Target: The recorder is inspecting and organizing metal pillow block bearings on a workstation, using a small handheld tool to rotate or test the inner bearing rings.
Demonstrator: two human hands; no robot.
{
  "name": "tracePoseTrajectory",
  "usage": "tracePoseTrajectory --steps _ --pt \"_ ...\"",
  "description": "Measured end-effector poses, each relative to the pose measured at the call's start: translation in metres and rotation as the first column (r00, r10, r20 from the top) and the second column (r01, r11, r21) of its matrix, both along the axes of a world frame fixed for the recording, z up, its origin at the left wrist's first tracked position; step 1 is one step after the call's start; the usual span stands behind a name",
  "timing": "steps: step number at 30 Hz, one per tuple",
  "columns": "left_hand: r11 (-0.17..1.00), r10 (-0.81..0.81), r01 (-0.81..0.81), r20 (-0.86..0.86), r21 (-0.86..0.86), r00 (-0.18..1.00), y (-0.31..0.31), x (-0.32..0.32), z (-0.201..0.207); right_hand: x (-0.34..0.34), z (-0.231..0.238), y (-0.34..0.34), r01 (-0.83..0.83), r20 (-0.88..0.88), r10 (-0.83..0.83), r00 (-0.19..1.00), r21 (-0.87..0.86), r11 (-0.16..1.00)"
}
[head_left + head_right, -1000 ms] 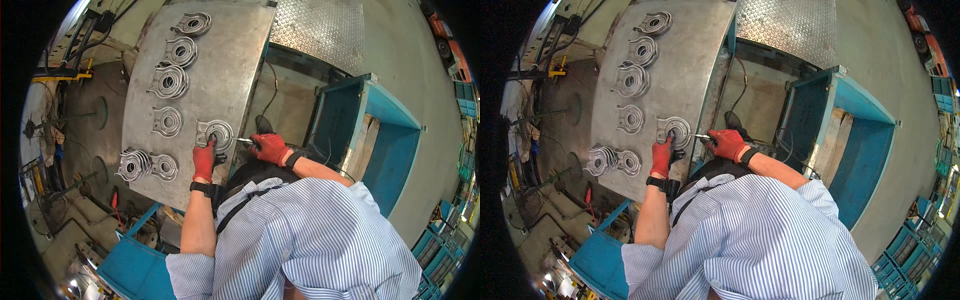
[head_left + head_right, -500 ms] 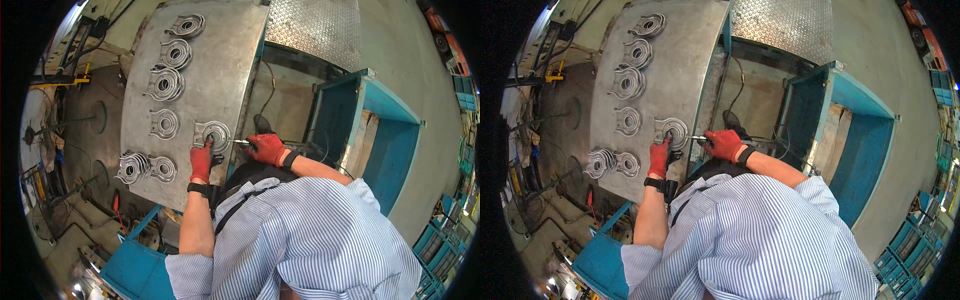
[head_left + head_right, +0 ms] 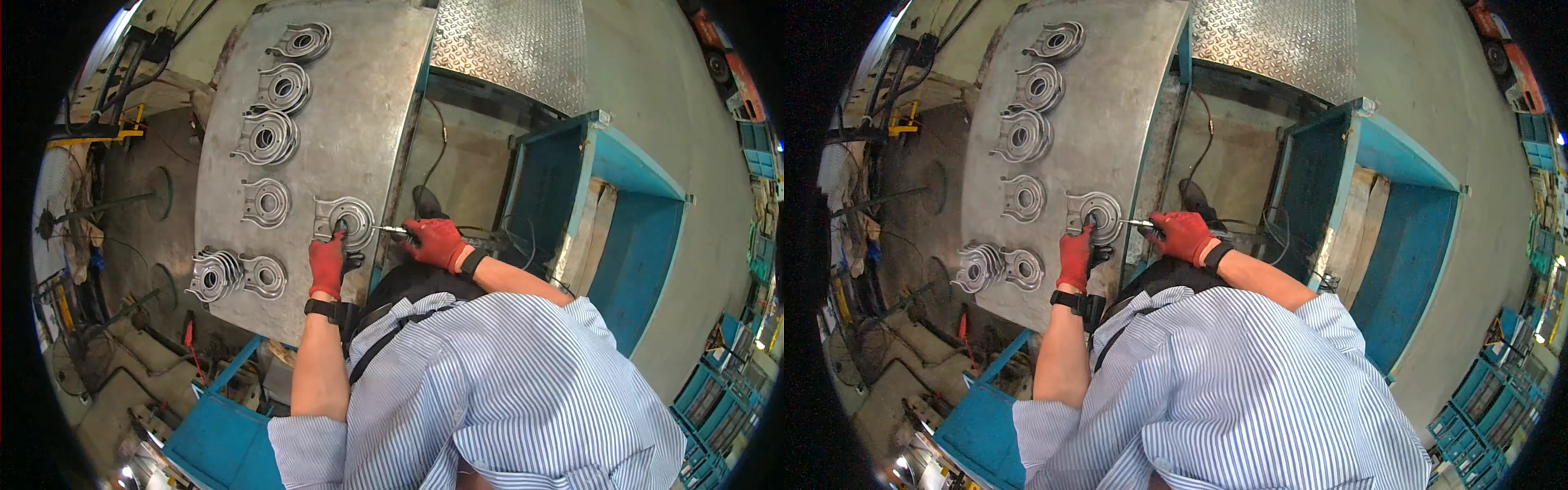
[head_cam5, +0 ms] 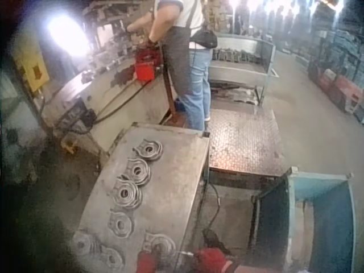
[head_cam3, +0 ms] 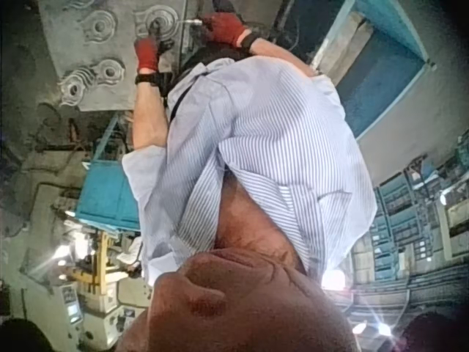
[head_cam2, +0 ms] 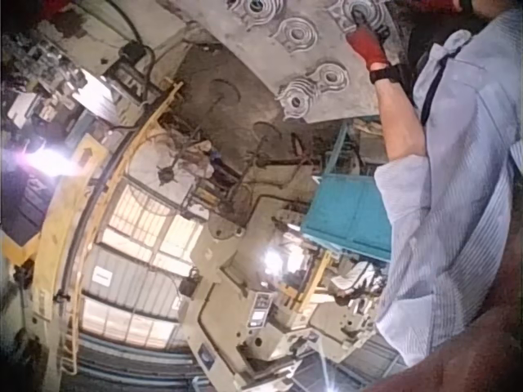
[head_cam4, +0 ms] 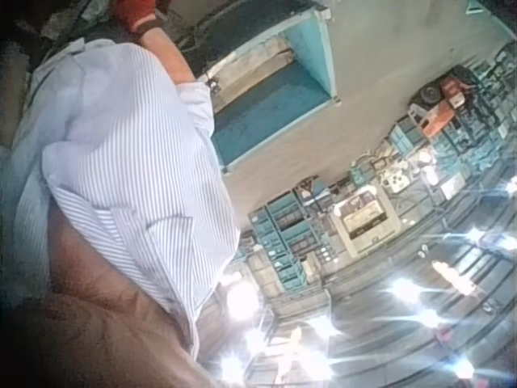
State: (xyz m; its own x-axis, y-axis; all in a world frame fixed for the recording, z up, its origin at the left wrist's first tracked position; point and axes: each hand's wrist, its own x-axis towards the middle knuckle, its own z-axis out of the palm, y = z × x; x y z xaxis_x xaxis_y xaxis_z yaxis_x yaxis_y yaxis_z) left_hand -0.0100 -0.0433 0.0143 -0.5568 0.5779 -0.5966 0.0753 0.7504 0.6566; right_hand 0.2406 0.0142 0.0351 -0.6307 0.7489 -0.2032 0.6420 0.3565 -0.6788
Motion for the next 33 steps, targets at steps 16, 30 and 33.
tracePoseTrajectory --steps 16,30,33 --pt "0.998 -0.005 -0.002 -0.112 -0.068 0.994 -0.012 -0.006 -0.02 0.0 -0.003 0.004 -0.043 -0.003 0.043 0.999 0.016 0.999" --pt "0.998 0.044 -0.043 -0.03 0.054 0.999 0.001 0.017 0.024 0.003 0.003 0.012 -0.023 0.027 0.023 0.999 -0.002 1.0" --pt "0.976 0.13 -0.129 0.009 0.174 0.991 -0.022 0.01 0.014 0.007 -0.004 0.009 0.105 -0.177 -0.09 0.98 0.074 0.992"
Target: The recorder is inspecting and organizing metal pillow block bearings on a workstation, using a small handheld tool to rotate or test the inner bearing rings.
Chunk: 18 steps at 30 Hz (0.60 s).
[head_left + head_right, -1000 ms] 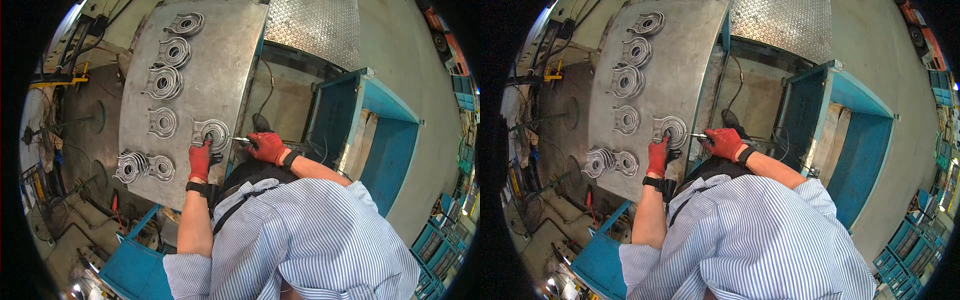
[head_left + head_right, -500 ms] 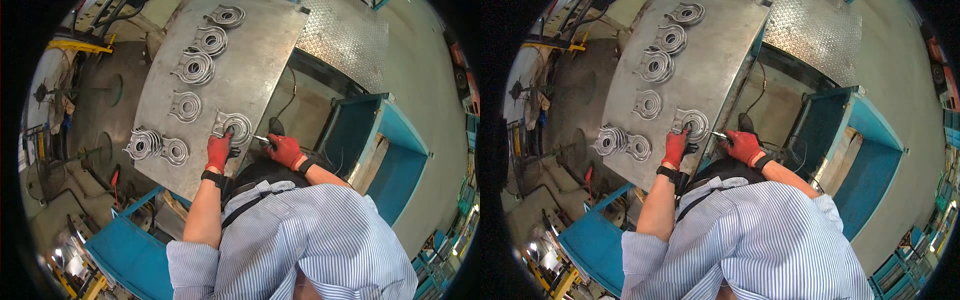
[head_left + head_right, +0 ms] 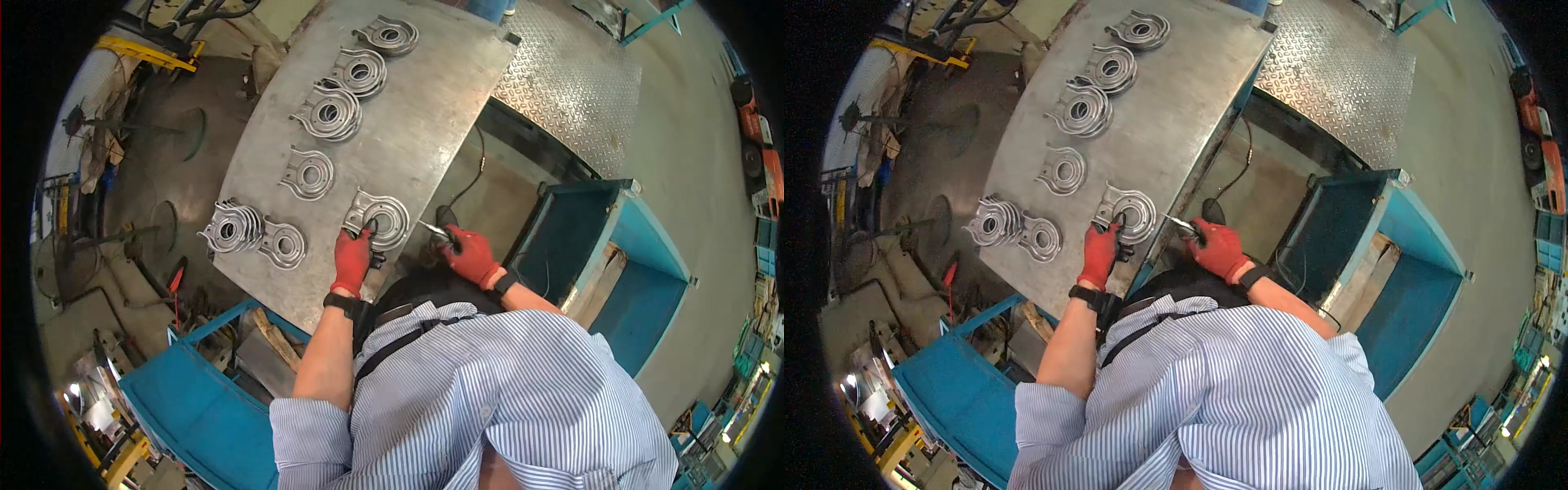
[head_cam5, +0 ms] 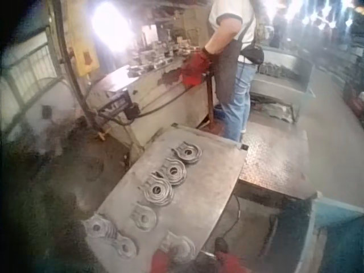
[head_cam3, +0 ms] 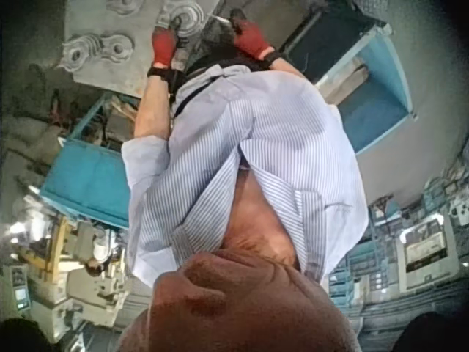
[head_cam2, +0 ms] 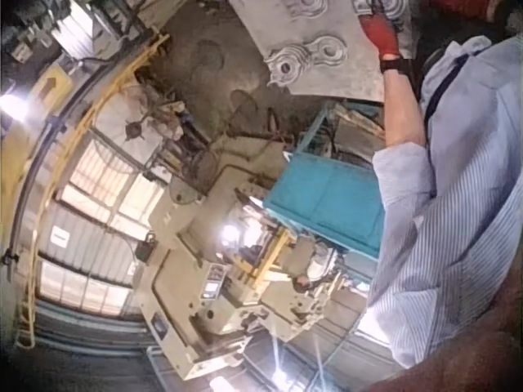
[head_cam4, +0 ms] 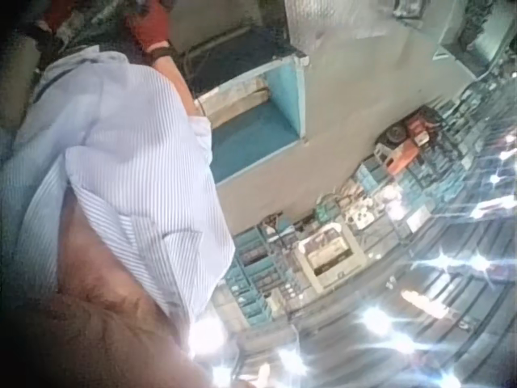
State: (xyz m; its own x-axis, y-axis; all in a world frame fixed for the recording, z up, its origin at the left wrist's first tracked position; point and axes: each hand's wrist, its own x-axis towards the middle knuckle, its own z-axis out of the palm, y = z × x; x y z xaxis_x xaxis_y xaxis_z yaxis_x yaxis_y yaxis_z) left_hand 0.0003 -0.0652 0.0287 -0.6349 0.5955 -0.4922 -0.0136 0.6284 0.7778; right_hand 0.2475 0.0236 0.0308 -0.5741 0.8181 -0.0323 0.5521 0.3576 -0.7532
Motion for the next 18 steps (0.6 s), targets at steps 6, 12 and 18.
tracePoseTrajectory --steps 6,12,18 --pt "0.996 0.09 -0.09 0.016 0.008 0.996 -0.057 -0.059 0.048 0.02 -0.014 0.007 -0.006 0.084 0.014 0.996 -0.087 0.996" --pt "0.963 0.268 -0.267 -0.016 0.041 0.963 -0.089 -0.129 0.088 0.008 0.016 0.02 -0.163 0.111 0.184 0.977 -0.177 0.971" --pt "0.965 0.197 -0.246 -0.369 -0.09 0.908 -0.104 -0.134 0.093 -0.026 0.065 0.04 -0.379 -0.022 0.388 0.922 -0.267 0.886"
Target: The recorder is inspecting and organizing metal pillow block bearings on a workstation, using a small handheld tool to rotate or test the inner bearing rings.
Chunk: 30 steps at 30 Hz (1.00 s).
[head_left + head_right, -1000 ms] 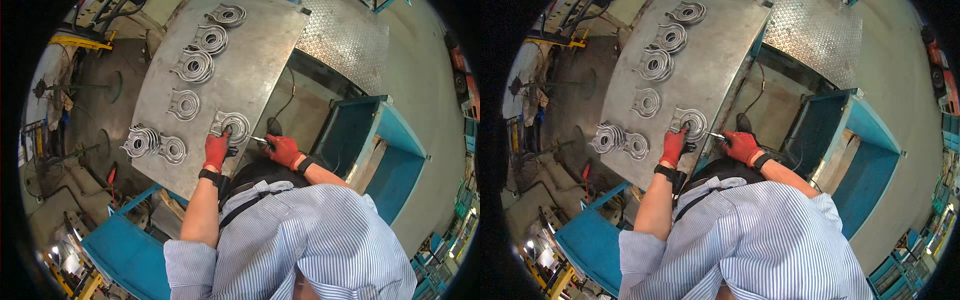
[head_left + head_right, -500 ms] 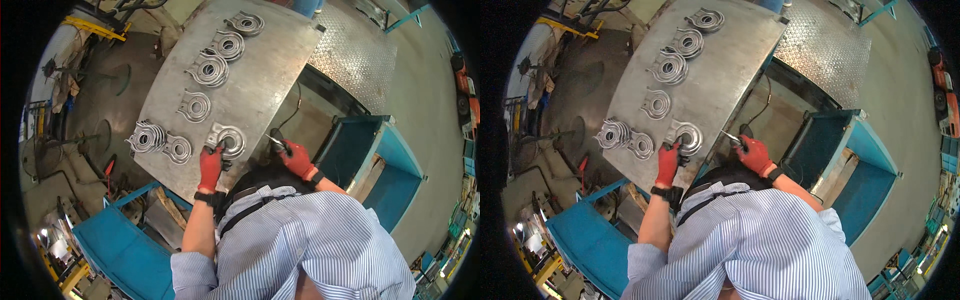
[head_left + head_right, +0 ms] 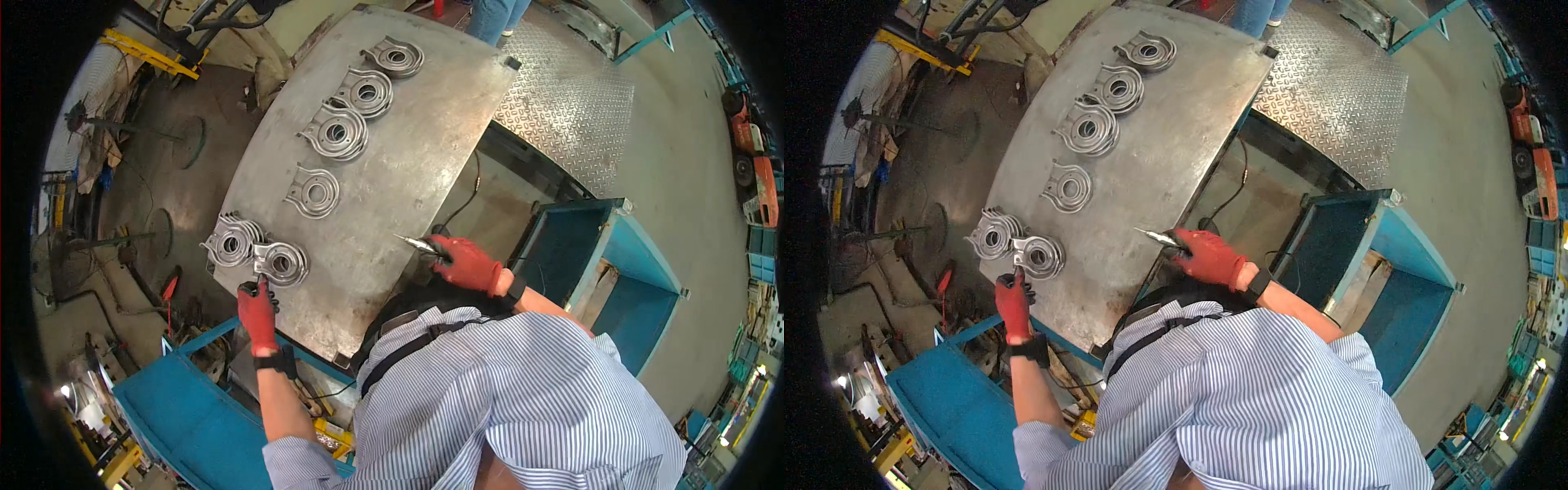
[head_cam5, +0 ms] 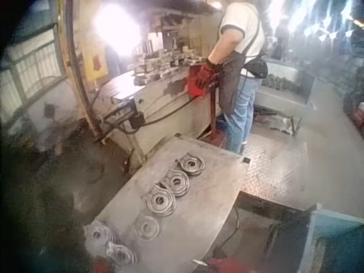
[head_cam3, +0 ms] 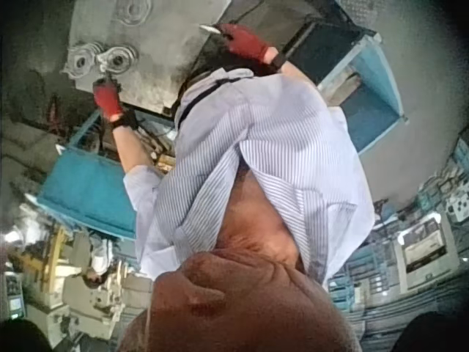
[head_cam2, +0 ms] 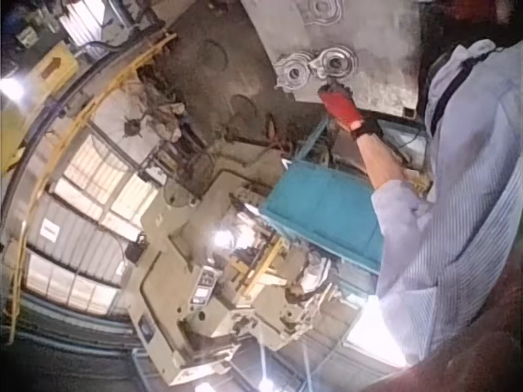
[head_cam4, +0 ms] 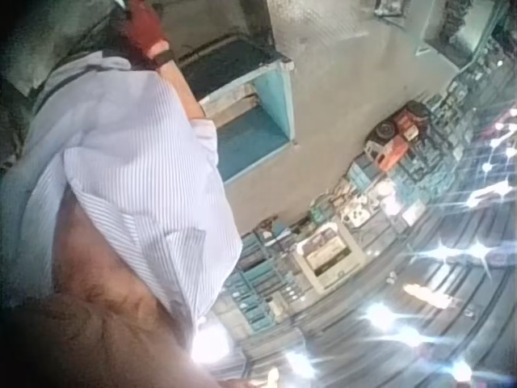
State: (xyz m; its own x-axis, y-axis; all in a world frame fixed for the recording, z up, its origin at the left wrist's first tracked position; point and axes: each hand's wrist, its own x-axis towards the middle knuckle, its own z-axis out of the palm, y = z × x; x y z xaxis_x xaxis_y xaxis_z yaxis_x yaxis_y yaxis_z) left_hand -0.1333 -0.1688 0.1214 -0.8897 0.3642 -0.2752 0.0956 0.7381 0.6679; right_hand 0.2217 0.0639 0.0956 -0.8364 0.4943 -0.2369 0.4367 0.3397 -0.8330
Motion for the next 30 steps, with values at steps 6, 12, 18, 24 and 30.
tracePoseTrajectory --steps 6,12,18,24,30 --pt "0.898 -0.415 0.367 0.187 0.245 0.89 0.071 0.109 0.035 -0.038 0.049 0.004 0.005 -0.136 -0.018 0.991 -0.096 0.995" --pt "0.828 -0.491 0.182 0.529 0.53 0.692 0.119 0.159 0.034 -0.049 0.057 0.012 -0.083 -0.221 0.022 0.975 -0.272 0.959" --pt "0.825 -0.452 0.121 0.516 0.551 0.728 0.134 0.164 0.051 -0.017 0.055 0.033 -0.138 -0.22 0.066 0.973 -0.335 0.932" --pt "0.846 -0.379 0.005 0.595 0.533 0.708 0.143 0.164 0.056 -0.01 0.061 0.036 -0.125 -0.021 0.127 0.992 -0.388 0.913" --pt "0.843 -0.303 -0.075 0.585 0.533 0.752 0.145 0.166 0.047 -0.014 0.037 0.027 -0.105 -0.089 0.086 0.992 -0.246 0.964"
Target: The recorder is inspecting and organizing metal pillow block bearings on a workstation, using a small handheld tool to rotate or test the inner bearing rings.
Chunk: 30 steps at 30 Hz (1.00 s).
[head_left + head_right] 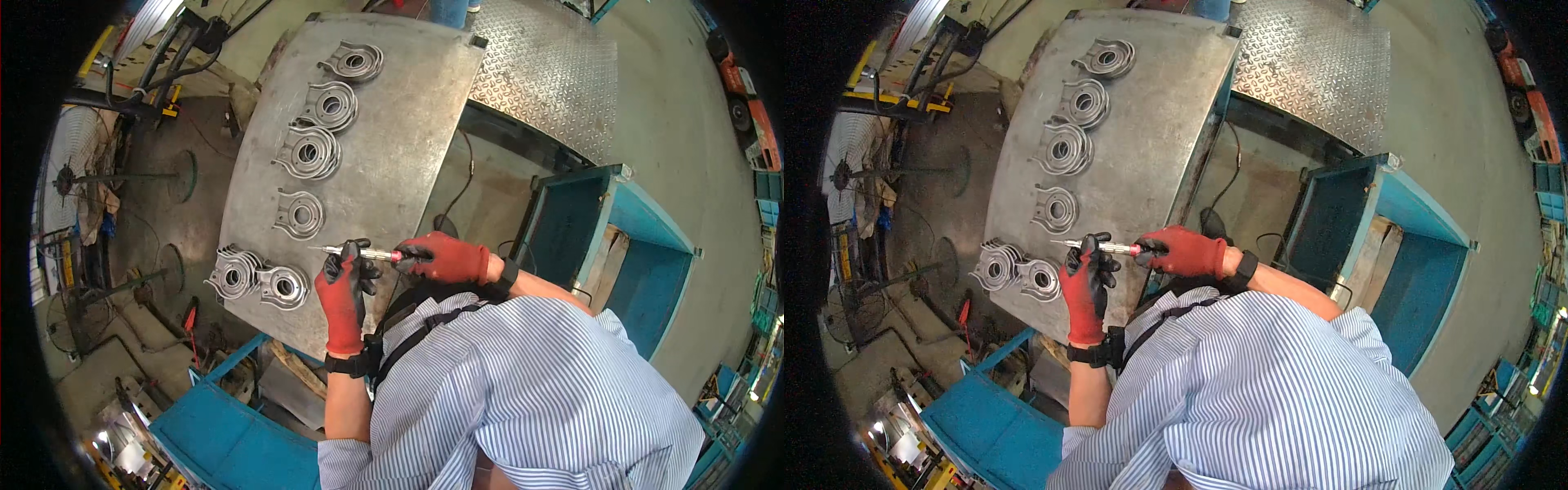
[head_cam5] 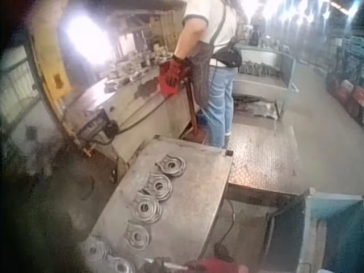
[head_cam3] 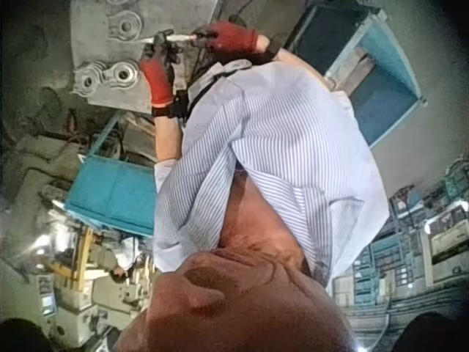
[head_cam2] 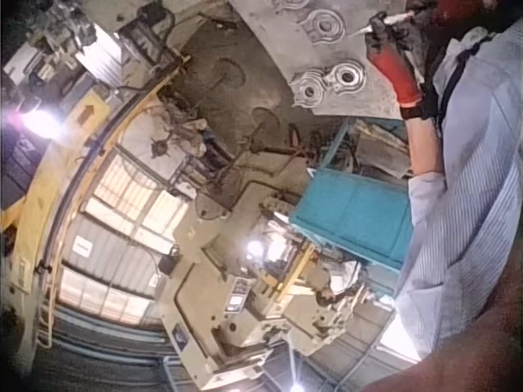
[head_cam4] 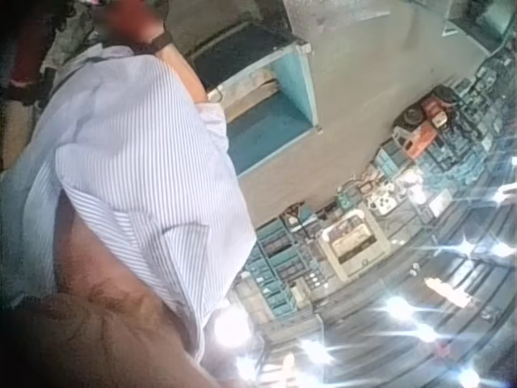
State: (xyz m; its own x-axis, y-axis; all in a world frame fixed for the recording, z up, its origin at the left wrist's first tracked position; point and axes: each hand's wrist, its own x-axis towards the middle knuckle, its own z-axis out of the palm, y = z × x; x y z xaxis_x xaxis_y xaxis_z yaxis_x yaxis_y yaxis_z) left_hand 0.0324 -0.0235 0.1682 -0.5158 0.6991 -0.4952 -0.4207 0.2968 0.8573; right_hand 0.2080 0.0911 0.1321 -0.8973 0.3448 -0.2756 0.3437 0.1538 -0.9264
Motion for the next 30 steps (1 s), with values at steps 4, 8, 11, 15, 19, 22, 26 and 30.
tracePoseTrajectory --steps 4,8,11,15,19,22,26,30 --pt "0.999 0.05 -0.05 -0.011 0.001 0.999 0.003 -0.001 -0.005 -0.006 -0.006 -0.001 0.025 -0.041 -0.023 0.999 0.04 0.999" --pt "0.998 0.056 -0.056 -0.012 -0.023 0.998 0.008 -0.002 -0.01 -0.008 -0.016 -0.004 0.069 -0.007 -0.069 0.998 0.143 0.987" --pt "0.999 0.035 -0.035 -0.002 -0.007 0.999 0.009 -0.004 -0.013 -0.007 -0.023 -0.004 0.07 0.003 -0.072 0.997 0.194 0.979" --pt "0.999 -0.028 0.027 -0.022 -0.026 0.999 0.013 -0.005 -0.014 -0.008 -0.022 0.001 0.042 0.022 -0.048 0.999 0.204 0.978" --pt "0.988 -0.155 0.153 -0.047 -0.035 0.987 0.0 -0.018 -0.051 -0.011 -0.039 -0.002 0.156 -0.068 -0.143 0.987 0.244 0.957" --pt "0.996 -0.082 0.074 -0.162 -0.057 0.983 0.004 -0.032 -0.05 -0.003 -0.038 0.012 0.217 -0.021 -0.217 0.976 0.192 0.957" --pt "0.941 0.295 -0.323 -0.231 -0.096 0.927 0.004 -0.066 -0.083 0.021 -0.036 0.026 0.379 -0.021 -0.38 0.925 0.147 0.914" --pt "0.913 0.095 -0.282 -0.517 -0.296 0.851 -0.021 -0.128 -0.155 0.045 -0.039 0.028 0.443 0.038 -0.442 0.896 -0.07 0.894"
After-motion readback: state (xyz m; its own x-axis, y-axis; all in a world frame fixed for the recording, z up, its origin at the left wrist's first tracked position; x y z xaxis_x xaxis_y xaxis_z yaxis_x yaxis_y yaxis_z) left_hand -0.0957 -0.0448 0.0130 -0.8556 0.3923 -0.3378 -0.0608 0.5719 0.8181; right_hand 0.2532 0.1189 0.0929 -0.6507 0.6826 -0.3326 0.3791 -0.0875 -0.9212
